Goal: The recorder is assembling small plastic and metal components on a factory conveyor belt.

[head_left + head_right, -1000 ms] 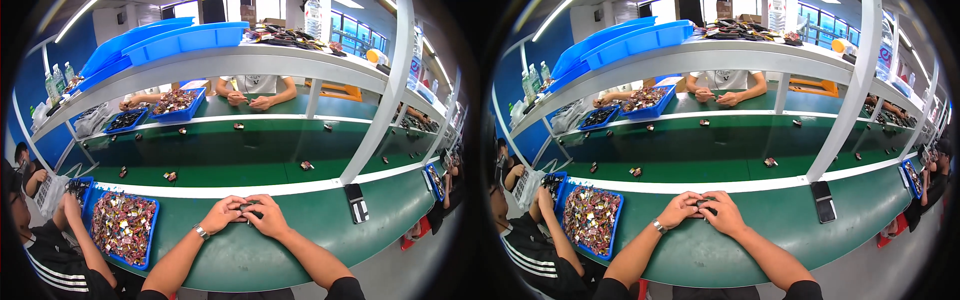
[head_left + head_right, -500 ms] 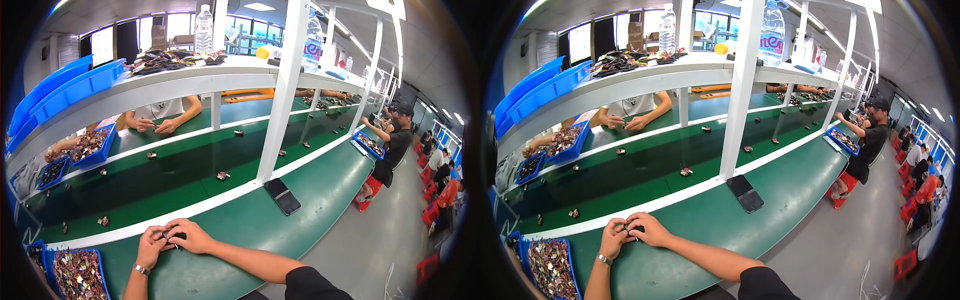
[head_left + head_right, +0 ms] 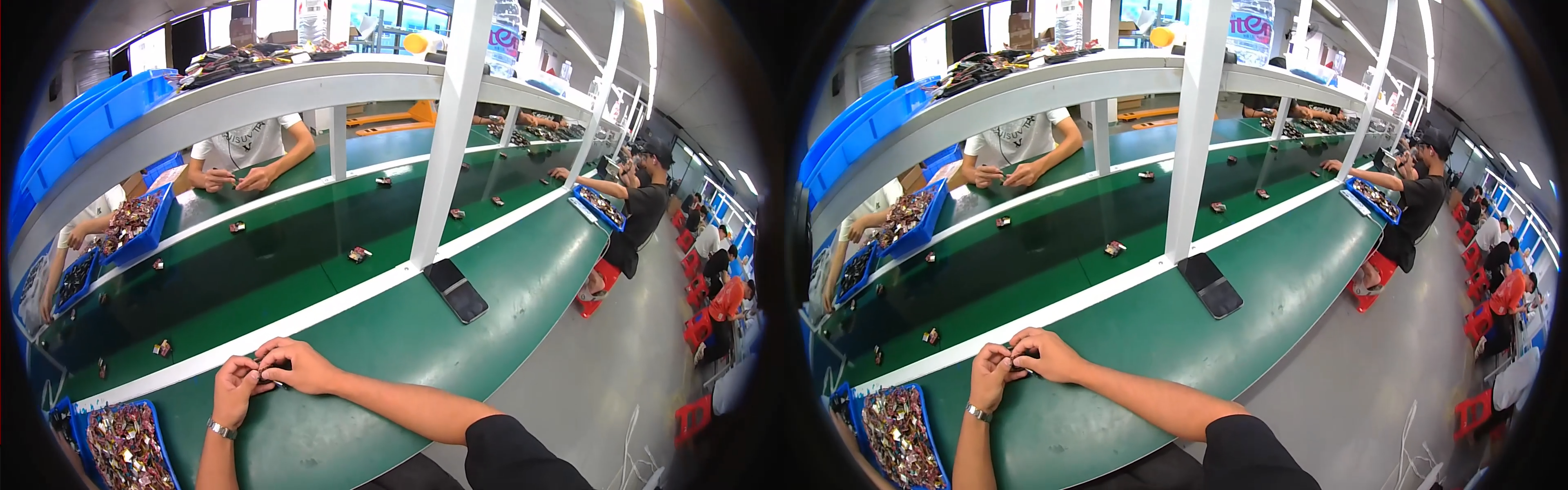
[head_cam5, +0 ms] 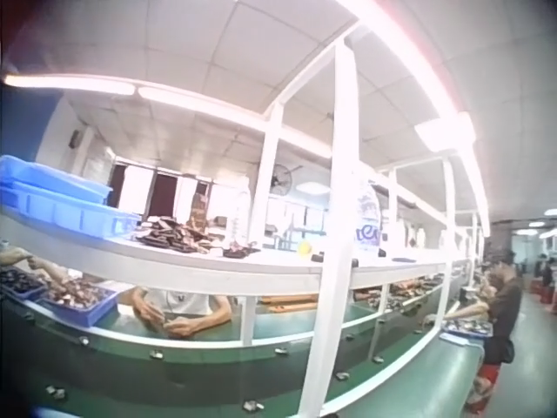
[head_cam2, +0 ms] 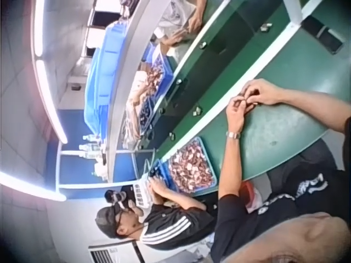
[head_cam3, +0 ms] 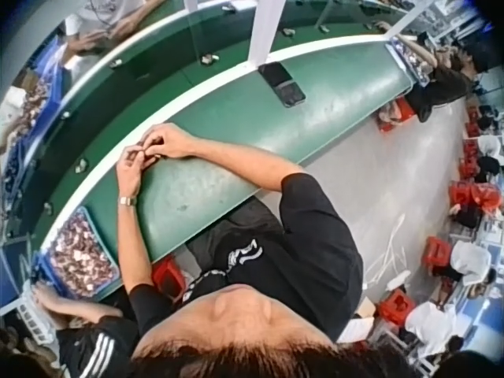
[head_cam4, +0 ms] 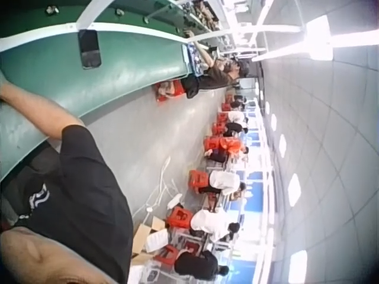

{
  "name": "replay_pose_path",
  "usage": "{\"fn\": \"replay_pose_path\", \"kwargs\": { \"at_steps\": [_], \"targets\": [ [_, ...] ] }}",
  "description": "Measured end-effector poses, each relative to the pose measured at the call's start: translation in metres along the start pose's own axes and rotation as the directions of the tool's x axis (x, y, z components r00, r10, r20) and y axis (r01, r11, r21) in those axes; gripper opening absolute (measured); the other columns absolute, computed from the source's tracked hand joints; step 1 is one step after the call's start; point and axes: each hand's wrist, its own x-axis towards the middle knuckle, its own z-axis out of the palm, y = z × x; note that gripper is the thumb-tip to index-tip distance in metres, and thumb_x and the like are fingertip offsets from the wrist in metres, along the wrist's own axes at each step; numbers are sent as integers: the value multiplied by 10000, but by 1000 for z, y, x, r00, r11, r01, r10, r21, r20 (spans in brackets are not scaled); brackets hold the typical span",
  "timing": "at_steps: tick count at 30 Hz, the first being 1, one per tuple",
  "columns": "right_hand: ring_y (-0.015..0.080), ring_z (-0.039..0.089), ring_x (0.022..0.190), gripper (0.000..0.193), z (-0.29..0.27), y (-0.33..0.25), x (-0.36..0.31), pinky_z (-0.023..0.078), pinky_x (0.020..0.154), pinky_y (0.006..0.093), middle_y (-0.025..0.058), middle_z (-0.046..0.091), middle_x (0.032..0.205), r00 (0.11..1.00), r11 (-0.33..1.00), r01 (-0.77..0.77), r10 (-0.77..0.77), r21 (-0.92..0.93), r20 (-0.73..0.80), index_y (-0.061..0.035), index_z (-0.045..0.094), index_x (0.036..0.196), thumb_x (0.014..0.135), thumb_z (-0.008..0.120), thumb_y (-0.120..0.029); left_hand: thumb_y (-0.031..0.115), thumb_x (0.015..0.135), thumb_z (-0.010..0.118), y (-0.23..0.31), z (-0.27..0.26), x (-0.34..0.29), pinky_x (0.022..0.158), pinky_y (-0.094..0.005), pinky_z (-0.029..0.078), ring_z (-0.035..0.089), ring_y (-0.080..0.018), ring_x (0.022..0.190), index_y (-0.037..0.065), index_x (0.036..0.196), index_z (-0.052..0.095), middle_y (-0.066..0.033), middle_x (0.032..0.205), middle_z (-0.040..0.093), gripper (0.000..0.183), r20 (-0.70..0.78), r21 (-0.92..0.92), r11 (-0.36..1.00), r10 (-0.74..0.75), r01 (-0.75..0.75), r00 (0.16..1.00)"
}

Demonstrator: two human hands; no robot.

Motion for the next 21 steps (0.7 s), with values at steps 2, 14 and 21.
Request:
{"fn": "replay_pose_path", "kwargs": {
  "at_steps": [2,14,21],
  "targets": [
    [227,615,1041,152,0,0,0,492,895,346,113,614,1201,1000,1000,8,-8,-9,-6,-21,713,955,851,703,-132,33,966,549,0,2,0,789,-363,634,670,-191,913,24,1045,505,-112,1007,630,91,1,15,1000,-4,4,1000],
    [301,595,1093,133,10,-6,2,469,959,398,105,657,1123,970,930,207,-234,-302,-57,-57,718,930,837,712,-153,12,978,501,9,-3,-12,829,-365,624,673,-230,995,15,1094,509,-154,1111,627,116,-28,11,1000,-17,18,999],
    [262,573,1086,113,-1,-23,-6,517,864,357,67,640,1165,960,872,184,-257,-453,-106,-55,723,928,819,724,-82,46,994,510,9,8,2,950,-394,572,639,-245,1115,8,1282,494,-173,1249,605,291,70,-83,995,-43,48,997]
  ]
}}
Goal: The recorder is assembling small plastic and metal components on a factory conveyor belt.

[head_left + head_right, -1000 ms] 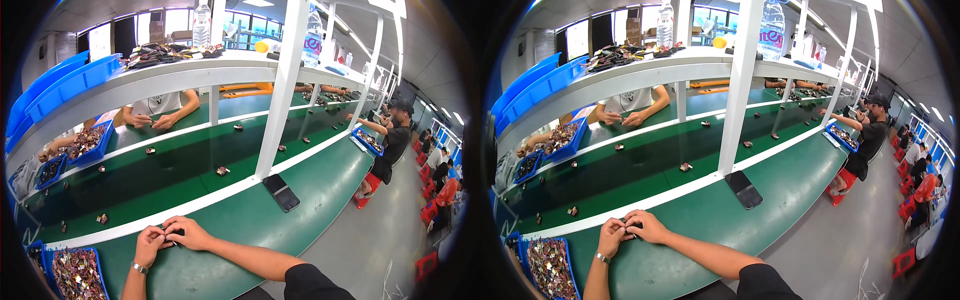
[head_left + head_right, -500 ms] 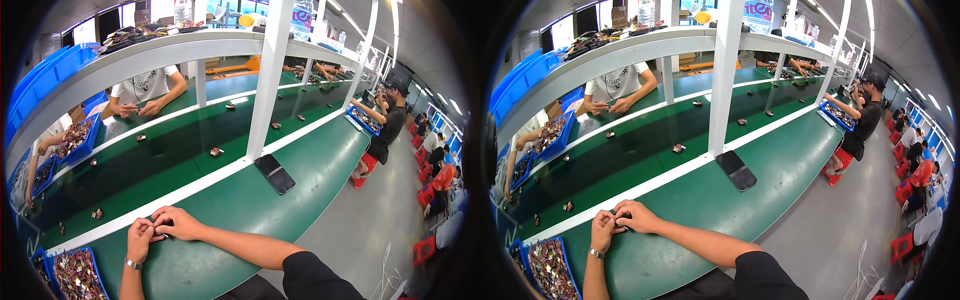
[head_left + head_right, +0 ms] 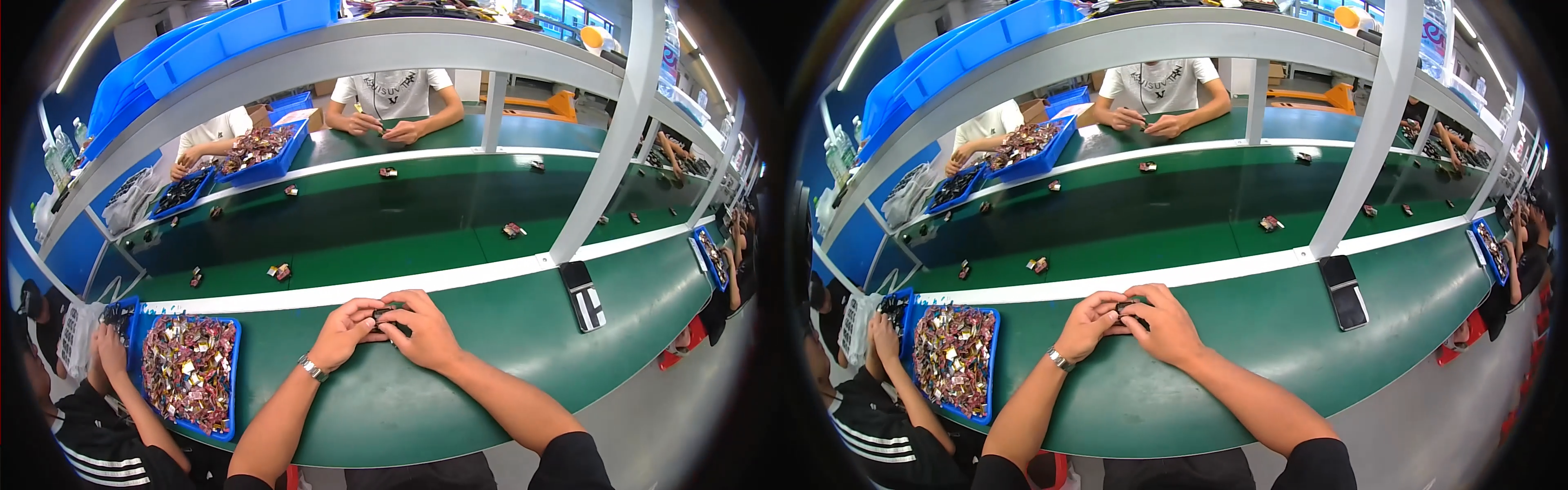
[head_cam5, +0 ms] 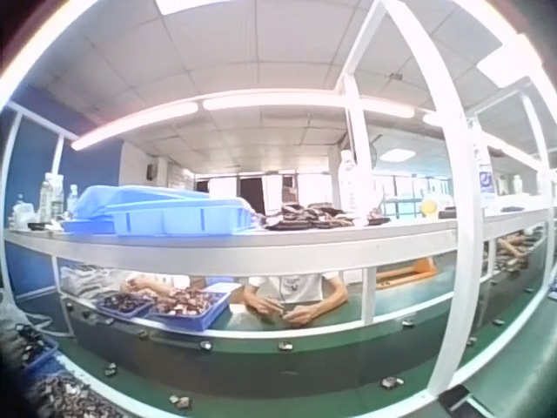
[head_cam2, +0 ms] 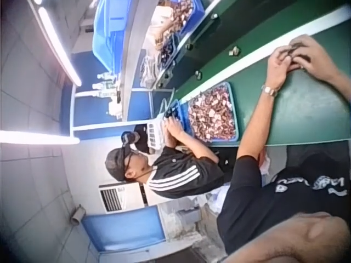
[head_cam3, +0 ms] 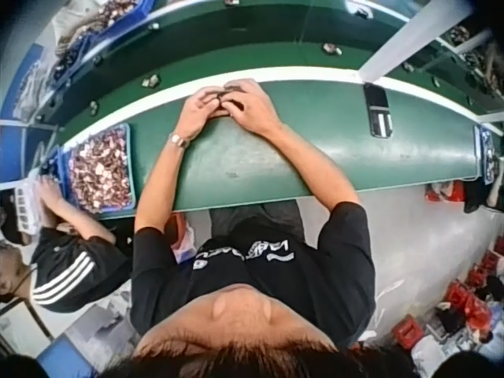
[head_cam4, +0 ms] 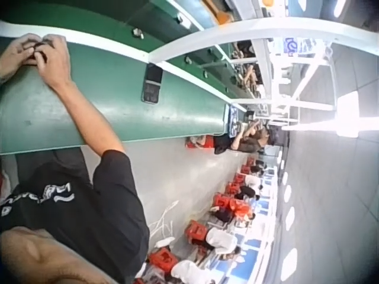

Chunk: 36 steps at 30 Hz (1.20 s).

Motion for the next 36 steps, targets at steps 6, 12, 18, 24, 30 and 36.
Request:
{"fn": "replay_pose_path", "kwargs": {
  "at_steps": [6,12,18,24,30,36],
  "targets": [
    [267,577,1092,122,11,-1,1,517,870,364,59,634,1160,1000,1000,-4,4,-14,1,-63,725,933,812,715,-72,74,1002,521,-3,-7,-4,948,-389,571,637,-235,1118,11,1263,502,-155,1244,613,268,2,-30,1000,-3,3,1000],
    [275,571,1105,142,15,-1,-2,521,874,365,81,639,1178,999,999,-18,19,29,-41,-53,735,954,814,719,-73,-8,1007,433,-3,-9,-1,987,-385,553,603,-238,1176,4,1256,497,-155,1308,569,258,18,-47,999,-25,25,1000],
    [274,564,1122,167,18,-3,-4,510,903,375,70,631,1185,997,996,-75,76,47,-4,-65,740,982,821,699,-54,49,991,541,-5,-11,-3,946,-379,571,632,-233,1135,10,1226,510,-165,1270,604,241,-6,-61,998,-12,12,1000],
    [274,556,1134,158,21,-3,-5,509,911,371,67,627,1193,995,994,-88,91,63,-39,-61,743,973,820,706,-65,49,985,555,-6,-11,-2,945,-375,570,639,-231,1123,16,1212,513,-166,1266,612,233,8,-78,997,-6,6,1000],
    [292,540,1168,160,23,-7,-4,493,942,384,80,622,1217,997,994,-79,81,76,-20,-61,742,974,818,706,-65,46,978,570,-11,-15,-4,950,-374,568,636,-233,1141,22,1184,520,-179,1293,603,213,-40,-73,997,2,-4,999],
    [306,530,1188,166,23,-7,-4,474,975,394,92,614,1243,999,998,-47,48,42,-19,-65,741,979,816,706,-71,45,976,573,-6,-13,-6,960,-387,563,634,-239,1149,25,1168,521,-180,1294,602,200,-34,-76,997,-13,10,999]
  ]
}}
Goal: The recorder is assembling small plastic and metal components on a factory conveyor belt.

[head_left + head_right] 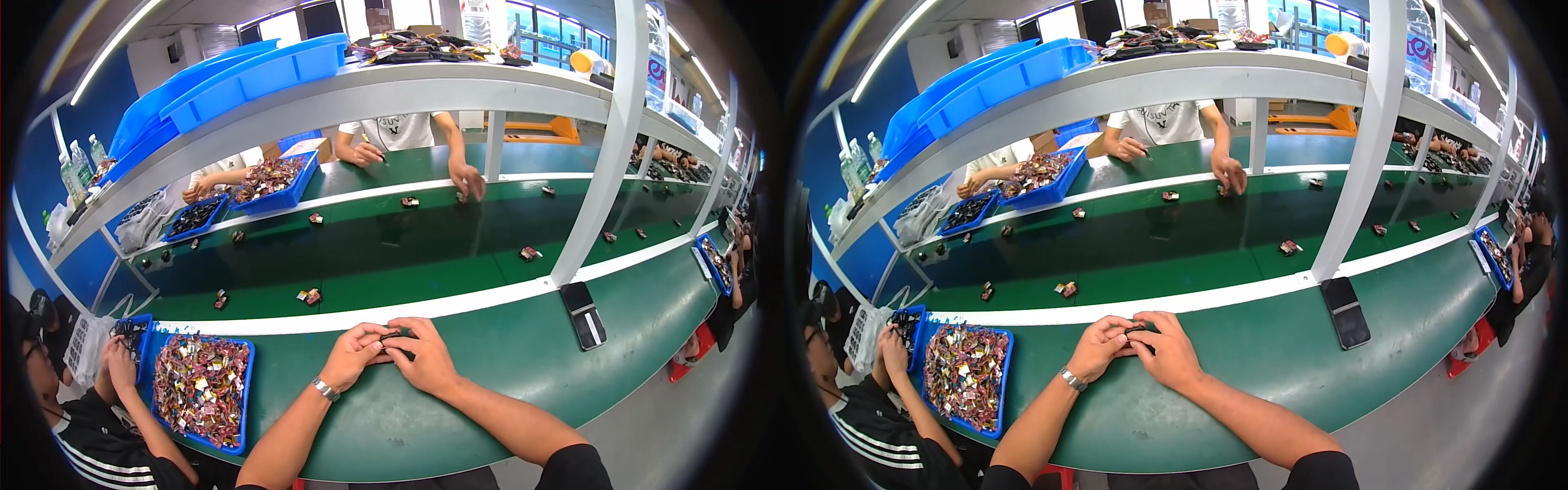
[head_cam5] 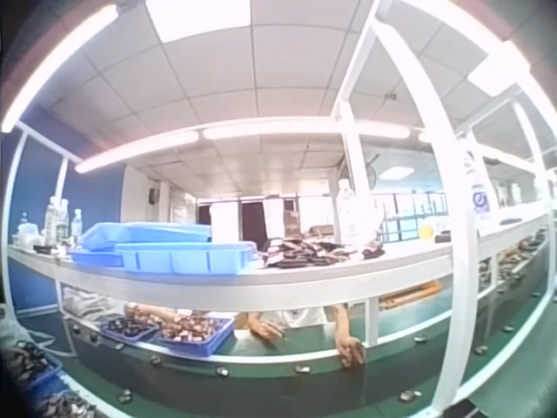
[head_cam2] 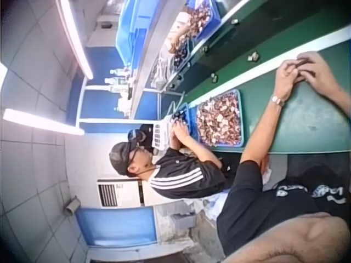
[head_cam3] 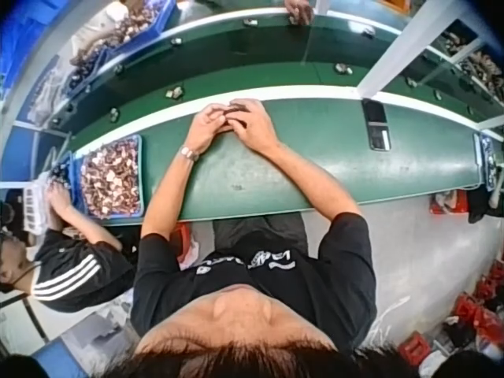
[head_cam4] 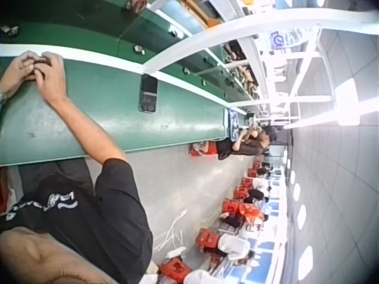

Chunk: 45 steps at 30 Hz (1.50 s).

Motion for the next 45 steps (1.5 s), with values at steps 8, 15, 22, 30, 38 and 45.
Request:
{"fn": "replay_pose_path", "kwargs": {
  "at_steps": [8,15,22,30,38,45],
  "targets": [
    [313,527,1202,180,-2,-2,3,462,998,407,91,618,1257,999,999,49,-49,1,-8,-64,739,986,814,690,-52,47,974,580,-5,-6,1,963,-412,561,633,-246,1148,28,1168,516,-179,1292,602,205,-22,-38,999,30,-30,999],
    [309,528,1204,205,1,7,0,456,1013,412,89,618,1268,999,996,-33,32,85,6,-80,742,1013,817,689,-56,20,993,522,-3,-4,1,995,-411,547,607,-268,1191,5,1194,516,-207,1332,566,201,12,-17,999,48,-48,999],
    [313,503,1249,231,4,9,2,448,1026,414,89,585,1335,1000,997,-12,10,72,22,-92,732,1061,833,699,-75,10,995,513,-7,-3,2,967,-384,562,618,-244,1169,10,1192,518,-178,1323,579,197,-56,43,999,32,-30,998],
    [306,564,1138,191,1,5,5,510,907,391,101,613,1222,995,995,92,-93,-29,-29,-57,698,1025,834,682,-56,41,991,542,-3,1,2,954,-399,566,640,-229,1120,35,1215,498,-149,1236,627,228,-37,-10,998,54,-54,998],
    [261,631,897,142,2,4,10,541,746,359,59,638,1016,976,981,167,-179,-96,-127,-51,671,933,798,710,-26,33,1005,504,1,7,1,963,-389,562,638,-226,1119,18,1234,490,-150,1192,642,231,-45,1,999,33,-33,998],
    [264,646,868,142,5,4,9,549,714,357,86,636,965,971,978,146,-171,-152,-169,-39,669,898,776,724,11,17,1003,493,0,6,1,947,-384,570,640,-219,1113,16,1234,494,-147,1191,643,231,-53,2,1000,3,-3,999]
  ]
}}
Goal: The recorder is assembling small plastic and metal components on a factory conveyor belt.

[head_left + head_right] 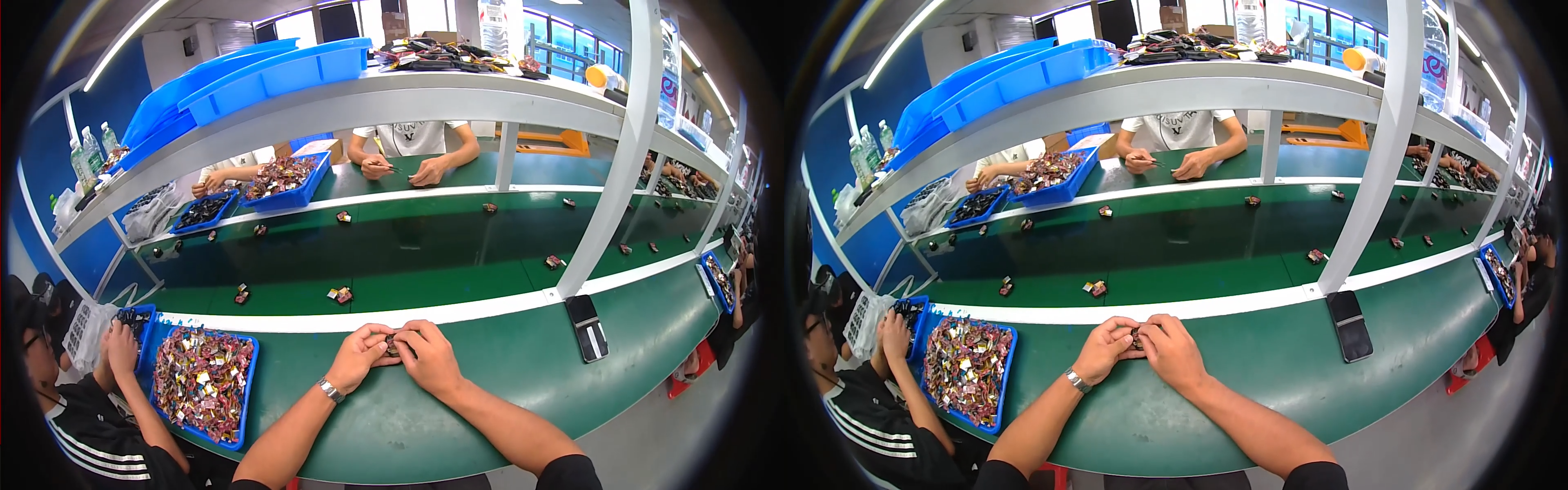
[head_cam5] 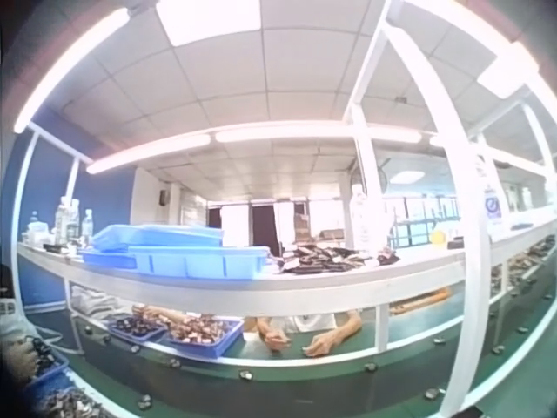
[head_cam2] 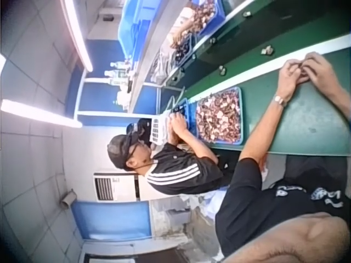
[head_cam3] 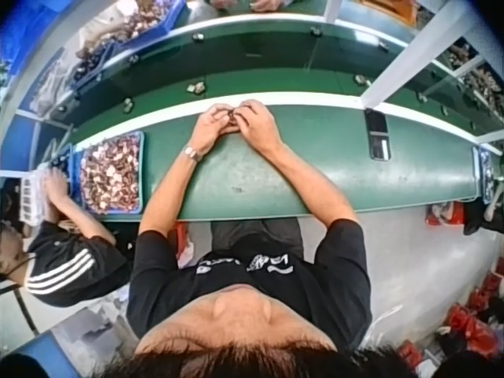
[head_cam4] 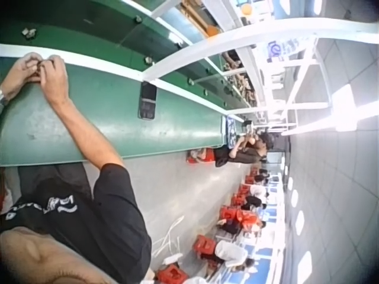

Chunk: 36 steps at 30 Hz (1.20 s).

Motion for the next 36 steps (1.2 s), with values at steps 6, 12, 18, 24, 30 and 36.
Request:
{"fn": "replay_pose_path", "kwargs": {
  "at_steps": [6,12,18,24,30,36],
  "targets": [
    [270,634,846,151,2,0,-2,541,699,355,95,609,953,1000,1000,-19,19,8,-8,-44,659,904,776,724,3,40,995,522,2,6,-1,878,-350,593,660,-196,1048,6,1207,510,-129,1156,658,215,-31,50,999,1,1,1000],
    [264,632,855,167,-2,-6,-1,539,702,353,93,603,965,999,999,-24,23,23,30,-43,662,908,763,734,-1,27,992,522,-1,9,-1,814,-313,609,673,-172,986,-20,1188,527,-129,1117,671,201,-108,105,994,35,-24,994],
    [250,631,848,176,-2,-8,-2,542,706,350,80,610,966,999,999,20,-19,-30,42,-40,678,911,752,748,-9,29,994,520,-3,7,-1,803,-305,607,675,-162,975,-19,1193,530,-114,1107,675,205,-107,148,989,40,-24,993],
    [243,628,834,163,-1,-8,-3,546,700,350,77,613,946,1000,998,18,-16,-66,20,-37,692,891,743,753,-9,10,1000,488,4,6,-3,863,-305,591,662,-171,1033,-13,1224,519,-121,1160,659,227,-18,52,999,13,-12,1000],
    [239,620,817,145,0,-8,-3,540,682,346,76,610,929,1000,997,28,-27,-78,6,-31,683,862,736,749,-5,-2,999,477,2,5,-3,893,-321,585,656,-181,1053,-14,1227,517,-125,1183,649,232,-19,73,997,-7,9,1000],
    [245,609,825,128,2,-4,-3,533,680,344,76,604,925,1000,992,28,-29,-120,-4,-29,669,838,741,748,-9,-8,994,479,2,9,-1,892,-333,588,654,-183,1051,-18,1219,517,-123,1163,652,228,-34,71,997,0,3,999]
  ]
}}
